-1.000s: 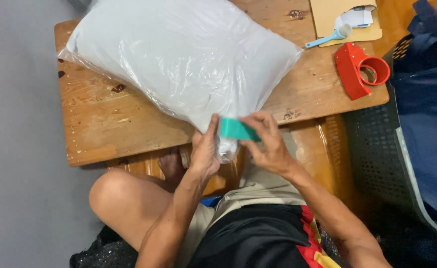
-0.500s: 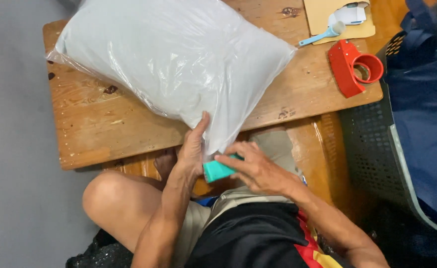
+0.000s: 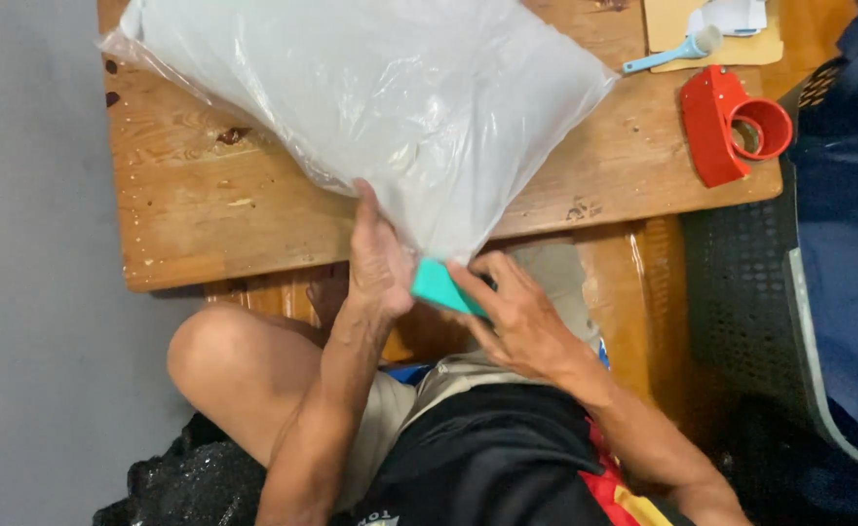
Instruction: The person uses a green plastic scraper to repeatedly smooth the surface of a pillow wrapped in clear plastic on a wooden table. They rub the scraper along the edges and across the face of the pillow, then flip it over and continue smoothing the other side.
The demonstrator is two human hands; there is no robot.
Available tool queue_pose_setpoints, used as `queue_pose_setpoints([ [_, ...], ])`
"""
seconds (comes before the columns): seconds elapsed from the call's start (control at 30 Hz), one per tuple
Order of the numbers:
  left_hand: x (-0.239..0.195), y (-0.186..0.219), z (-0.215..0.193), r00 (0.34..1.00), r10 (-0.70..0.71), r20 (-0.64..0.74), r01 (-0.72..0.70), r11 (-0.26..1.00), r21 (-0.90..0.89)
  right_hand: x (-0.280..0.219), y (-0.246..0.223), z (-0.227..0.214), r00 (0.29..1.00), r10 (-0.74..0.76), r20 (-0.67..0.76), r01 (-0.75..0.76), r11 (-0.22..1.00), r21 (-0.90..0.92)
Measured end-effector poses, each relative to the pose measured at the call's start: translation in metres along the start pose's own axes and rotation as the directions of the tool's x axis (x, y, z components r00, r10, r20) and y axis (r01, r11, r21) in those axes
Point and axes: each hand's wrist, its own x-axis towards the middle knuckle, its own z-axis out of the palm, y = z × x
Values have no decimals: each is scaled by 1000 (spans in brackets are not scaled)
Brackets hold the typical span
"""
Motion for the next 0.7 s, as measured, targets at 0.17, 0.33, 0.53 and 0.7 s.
queue_pose_setpoints([
  [0.17, 45, -25, -61, 981, 59, -184, 10, 935, 355, -13, -2, -34, 993, 114, -22, -110, 986, 124],
  [0.33, 21, -19, -29, 958, 152, -243, -19, 880, 474, 8, 53, 23, 922, -104, -373, 35, 982, -187],
  [0.53, 23, 3, -55, 921, 261, -288, -58, 825, 561, 47, 144, 23, 754, -91, -650, -70, 973, -218],
  [0.7, 21, 3, -60, 932, 215, -290, 0, 804, 595, 47, 208, -23, 548, 442, -710, -470, 865, 175],
])
